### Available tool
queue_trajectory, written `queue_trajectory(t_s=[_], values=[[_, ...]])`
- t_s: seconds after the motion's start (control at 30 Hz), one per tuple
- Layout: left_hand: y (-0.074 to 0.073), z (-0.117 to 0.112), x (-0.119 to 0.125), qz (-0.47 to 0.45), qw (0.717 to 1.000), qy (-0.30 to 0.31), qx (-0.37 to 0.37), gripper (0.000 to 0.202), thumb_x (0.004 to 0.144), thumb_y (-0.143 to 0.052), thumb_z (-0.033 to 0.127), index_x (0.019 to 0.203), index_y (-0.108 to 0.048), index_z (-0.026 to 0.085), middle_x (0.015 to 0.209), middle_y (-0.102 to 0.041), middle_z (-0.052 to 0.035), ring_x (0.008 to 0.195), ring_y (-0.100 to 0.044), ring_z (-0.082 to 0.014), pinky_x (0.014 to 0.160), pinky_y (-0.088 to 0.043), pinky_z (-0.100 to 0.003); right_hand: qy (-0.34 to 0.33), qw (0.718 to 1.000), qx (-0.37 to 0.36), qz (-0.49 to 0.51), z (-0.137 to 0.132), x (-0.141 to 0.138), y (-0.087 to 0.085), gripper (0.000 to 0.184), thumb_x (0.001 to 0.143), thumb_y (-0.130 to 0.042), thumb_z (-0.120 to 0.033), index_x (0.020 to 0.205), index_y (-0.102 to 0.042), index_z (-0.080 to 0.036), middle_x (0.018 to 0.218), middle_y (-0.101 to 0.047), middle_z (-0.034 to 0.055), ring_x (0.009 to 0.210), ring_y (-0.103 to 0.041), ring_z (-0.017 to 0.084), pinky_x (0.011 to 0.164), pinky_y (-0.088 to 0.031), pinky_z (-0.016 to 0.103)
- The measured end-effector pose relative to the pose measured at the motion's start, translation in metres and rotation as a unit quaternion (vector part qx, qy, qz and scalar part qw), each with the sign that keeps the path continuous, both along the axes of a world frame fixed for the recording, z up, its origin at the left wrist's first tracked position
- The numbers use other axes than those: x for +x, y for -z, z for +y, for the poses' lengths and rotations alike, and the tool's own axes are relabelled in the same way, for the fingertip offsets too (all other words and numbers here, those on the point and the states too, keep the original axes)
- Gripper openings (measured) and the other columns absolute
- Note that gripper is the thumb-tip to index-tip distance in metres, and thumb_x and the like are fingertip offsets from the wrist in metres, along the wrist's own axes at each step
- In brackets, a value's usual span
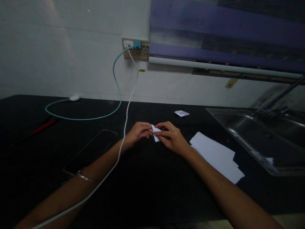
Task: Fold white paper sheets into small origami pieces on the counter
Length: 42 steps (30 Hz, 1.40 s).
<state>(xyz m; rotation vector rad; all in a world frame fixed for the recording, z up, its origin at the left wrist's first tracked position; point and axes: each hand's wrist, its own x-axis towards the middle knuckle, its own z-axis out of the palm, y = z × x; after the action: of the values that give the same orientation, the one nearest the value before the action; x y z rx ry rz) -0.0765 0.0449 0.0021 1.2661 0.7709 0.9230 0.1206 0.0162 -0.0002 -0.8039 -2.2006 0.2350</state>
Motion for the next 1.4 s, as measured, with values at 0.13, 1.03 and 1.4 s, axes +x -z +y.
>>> queue_trajectory(t_s=[0.13,1.03,1.4], values=[[-0.002,-0.001,0.0,0.01,1.0,0.009,0.005,0.017,0.08,-0.057,0.027,0.076,-0.065,0.012,0.071,-0.068,-0.0069,0.062,-0.062,-0.0117,0.052,-0.044,-0.018,0.006,1.0,-0.012,0.009,0.001,0.0,0.002,0.03,0.081,-0.06,-0.012,0.104,-0.069,-0.03,0.119,-0.057,0.0055,0.106,-0.054,0.021,0.087,-0.049,0.041],[-0.002,-0.001,0.004,0.133,0.982,-0.038,0.128,0.027,0.08,-0.063,0.037,0.068,-0.065,0.013,0.057,-0.061,-0.0019,0.043,-0.048,-0.0063,0.042,-0.032,-0.017,-0.014,0.997,-0.06,0.048,0.004,0.0,-0.001,0.021,0.082,-0.062,-0.018,0.098,-0.072,-0.028,0.115,-0.059,0.0048,0.099,-0.056,0.018,0.087,-0.048,0.038],[-0.007,-0.004,0.004,0.149,0.972,-0.068,0.168,0.022,0.08,-0.063,0.032,0.071,-0.068,0.013,0.066,-0.068,-0.0038,0.057,-0.059,-0.0113,0.053,-0.044,-0.02,0.035,0.944,-0.257,0.205,0.008,-0.005,0.003,0.028,0.08,-0.064,-0.035,0.104,-0.063,-0.019,0.089,-0.065,0.0049,0.077,-0.06,0.015,0.066,-0.048,0.027]])
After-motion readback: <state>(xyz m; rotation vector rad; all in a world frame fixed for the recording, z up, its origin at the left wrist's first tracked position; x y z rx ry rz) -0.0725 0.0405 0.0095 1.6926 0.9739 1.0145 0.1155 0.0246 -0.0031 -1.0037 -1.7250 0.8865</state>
